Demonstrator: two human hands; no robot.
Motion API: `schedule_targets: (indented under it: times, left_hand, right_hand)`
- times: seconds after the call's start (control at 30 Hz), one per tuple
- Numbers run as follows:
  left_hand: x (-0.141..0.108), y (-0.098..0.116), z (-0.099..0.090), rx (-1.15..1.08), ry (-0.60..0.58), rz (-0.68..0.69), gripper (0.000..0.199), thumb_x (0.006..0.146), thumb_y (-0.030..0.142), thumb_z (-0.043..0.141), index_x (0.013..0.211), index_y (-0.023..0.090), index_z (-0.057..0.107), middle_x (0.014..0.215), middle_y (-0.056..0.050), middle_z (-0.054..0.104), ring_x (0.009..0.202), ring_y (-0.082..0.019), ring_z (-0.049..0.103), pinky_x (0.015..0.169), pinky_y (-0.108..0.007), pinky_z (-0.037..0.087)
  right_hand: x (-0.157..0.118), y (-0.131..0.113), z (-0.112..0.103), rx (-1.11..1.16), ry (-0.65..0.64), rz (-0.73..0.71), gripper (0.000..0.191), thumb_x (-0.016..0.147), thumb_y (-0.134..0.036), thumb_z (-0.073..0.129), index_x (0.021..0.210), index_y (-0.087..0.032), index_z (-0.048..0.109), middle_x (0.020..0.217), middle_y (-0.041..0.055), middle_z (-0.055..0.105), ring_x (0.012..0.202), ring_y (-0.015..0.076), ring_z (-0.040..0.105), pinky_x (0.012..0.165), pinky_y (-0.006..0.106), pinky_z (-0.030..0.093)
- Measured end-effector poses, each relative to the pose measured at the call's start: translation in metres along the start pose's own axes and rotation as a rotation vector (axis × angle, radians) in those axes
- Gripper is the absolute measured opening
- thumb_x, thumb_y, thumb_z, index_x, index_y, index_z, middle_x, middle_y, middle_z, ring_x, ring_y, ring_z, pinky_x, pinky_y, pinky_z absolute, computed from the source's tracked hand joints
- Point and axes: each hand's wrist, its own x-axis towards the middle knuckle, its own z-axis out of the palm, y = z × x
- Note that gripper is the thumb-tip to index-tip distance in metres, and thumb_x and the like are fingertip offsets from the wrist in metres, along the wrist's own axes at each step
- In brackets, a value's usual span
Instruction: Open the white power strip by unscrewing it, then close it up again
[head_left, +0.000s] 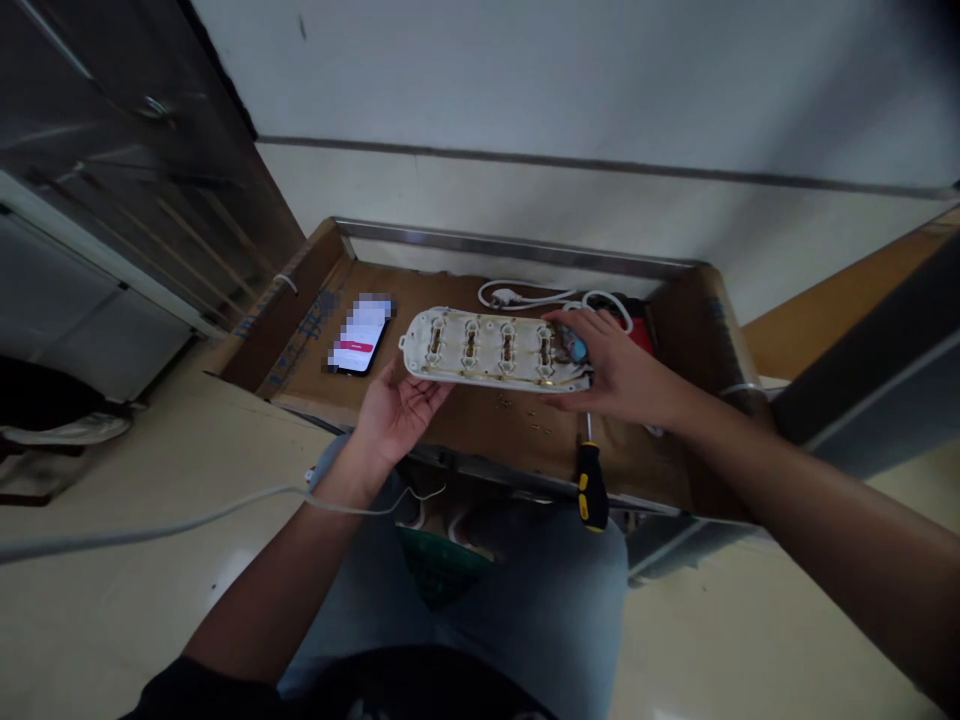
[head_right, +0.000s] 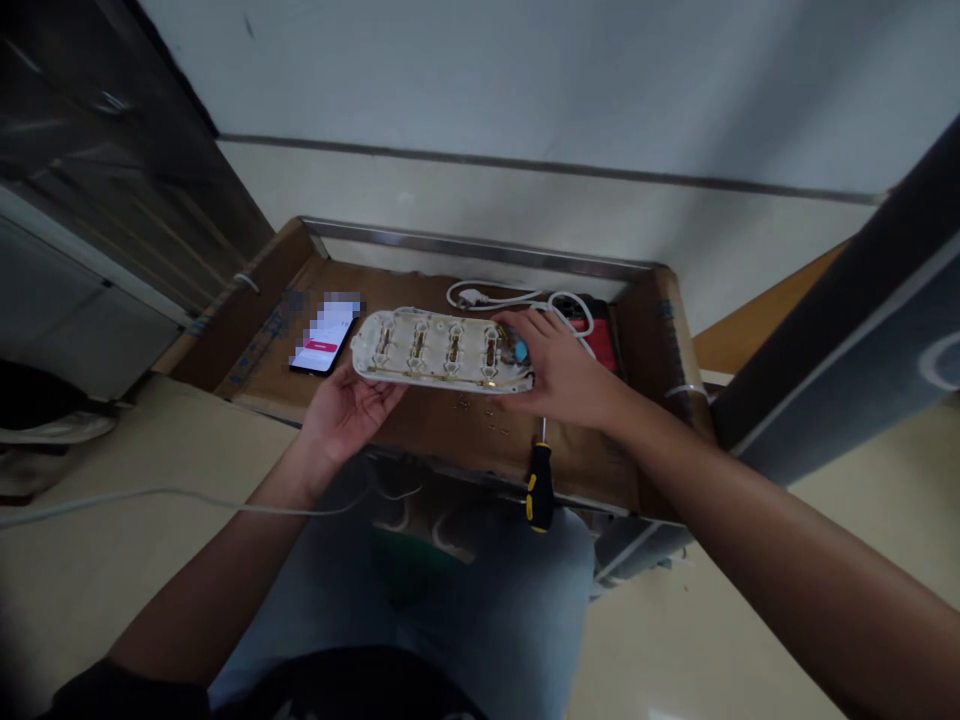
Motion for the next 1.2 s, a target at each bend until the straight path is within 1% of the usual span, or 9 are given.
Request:
schedule_targets:
  times: [0.13,0.27,0.4,0.57,0.67,0.8,0.87,1.0,1.2]
  left_hand:
    - [0.002,-0.003,0.001,0.094,-0.021,0.055,0.043,0.105,0.051,0.041,0.115,0.018,0.066,0.122,-0.015,0.077,0.133,-0.026,0.067,0.109,-0.039,0.061]
    - [0.001,-0.003,0.009,-0.142,0.063,-0.053,0.039,0.109,0.041,0.037,0.119,0.018,0.066,0.113,-0.012,0.078,0.119,-0.022,0.073,0.106,-0.035,0.062]
    - [-0.001,-0.001,0.015,-0.342,0.139,-0.131,0.052,0.112,0.046,0.031,0.130,0.010,0.065,0.101,-0.013,0.078,0.100,-0.023,0.077,0.100,-0.037,0.064]
    - [-0.003,-0.001,0.013,-0.385,0.092,-0.121,0.057,0.111,0.050,0.034,0.142,0.008,0.060,0.103,-0.015,0.079,0.102,-0.026,0.077,0.098,-0.039,0.065]
    - [-0.005,-0.002,0.011,-0.357,0.074,-0.124,0.054,0.110,0.047,0.039,0.134,0.006,0.064,0.103,-0.015,0.079,0.100,-0.024,0.077,0.098,-0.036,0.065]
    - [-0.009,-0.004,0.009,-0.262,0.029,-0.052,0.027,0.102,0.021,0.047,0.109,0.011,0.072,0.098,-0.009,0.080,0.093,-0.018,0.076,0.105,-0.037,0.063]
    - [-0.012,-0.006,0.006,-0.200,0.018,-0.021,0.022,0.097,0.013,0.050,0.100,0.011,0.072,0.098,-0.009,0.080,0.094,-0.017,0.076,0.107,-0.037,0.062]
    - [-0.017,-0.007,0.001,-0.064,0.002,0.045,0.017,0.093,0.011,0.061,0.103,0.008,0.074,0.109,-0.012,0.081,0.101,-0.018,0.077,0.106,-0.038,0.063]
    - [-0.017,-0.004,0.002,0.059,0.088,0.089,0.009,0.087,0.007,0.070,0.092,0.009,0.077,0.096,-0.008,0.082,0.083,-0.015,0.077,0.094,-0.034,0.067]
  right_hand:
    - [0.000,0.000,0.001,-0.047,-0.024,-0.002,0.097,0.076,-0.076,0.074,0.148,-0.015,0.050,0.134,0.0204,0.065,0.118,0.0408,0.061,0.108,0.059,0.047]
    - [0.000,0.002,0.002,-0.054,-0.021,-0.004,0.098,0.078,-0.074,0.073,0.149,-0.011,0.049,0.139,0.0219,0.063,0.122,0.0403,0.060,0.110,0.057,0.046]
    - [-0.001,0.005,0.004,-0.081,-0.039,-0.006,0.097,0.077,-0.073,0.075,0.148,-0.012,0.049,0.138,0.0213,0.064,0.119,0.0399,0.061,0.108,0.056,0.047]
    - [-0.002,0.008,0.008,-0.117,-0.049,0.002,0.097,0.075,-0.073,0.076,0.147,-0.014,0.051,0.135,0.0199,0.066,0.118,0.0410,0.062,0.108,0.055,0.046]
    - [-0.002,0.007,0.010,-0.152,-0.070,0.019,0.098,0.073,-0.070,0.078,0.147,-0.012,0.052,0.131,0.0202,0.067,0.117,0.0416,0.062,0.107,0.056,0.047]
    - [-0.002,0.007,0.010,-0.141,-0.059,0.002,0.095,0.077,-0.070,0.074,0.149,-0.013,0.050,0.132,0.0202,0.066,0.118,0.0411,0.062,0.107,0.057,0.048]
    - [-0.002,0.008,0.009,-0.138,-0.053,0.005,0.095,0.077,-0.071,0.073,0.148,-0.012,0.050,0.133,0.0208,0.066,0.117,0.0416,0.063,0.107,0.058,0.048]
    - [-0.001,0.012,0.008,-0.133,-0.051,0.020,0.098,0.074,-0.071,0.076,0.147,-0.010,0.052,0.134,0.0215,0.066,0.117,0.0425,0.063,0.107,0.058,0.048]
    - [-0.001,0.014,0.007,-0.127,-0.042,-0.009,0.096,0.075,-0.071,0.075,0.149,-0.015,0.052,0.134,0.0191,0.067,0.115,0.0403,0.063,0.105,0.055,0.048]
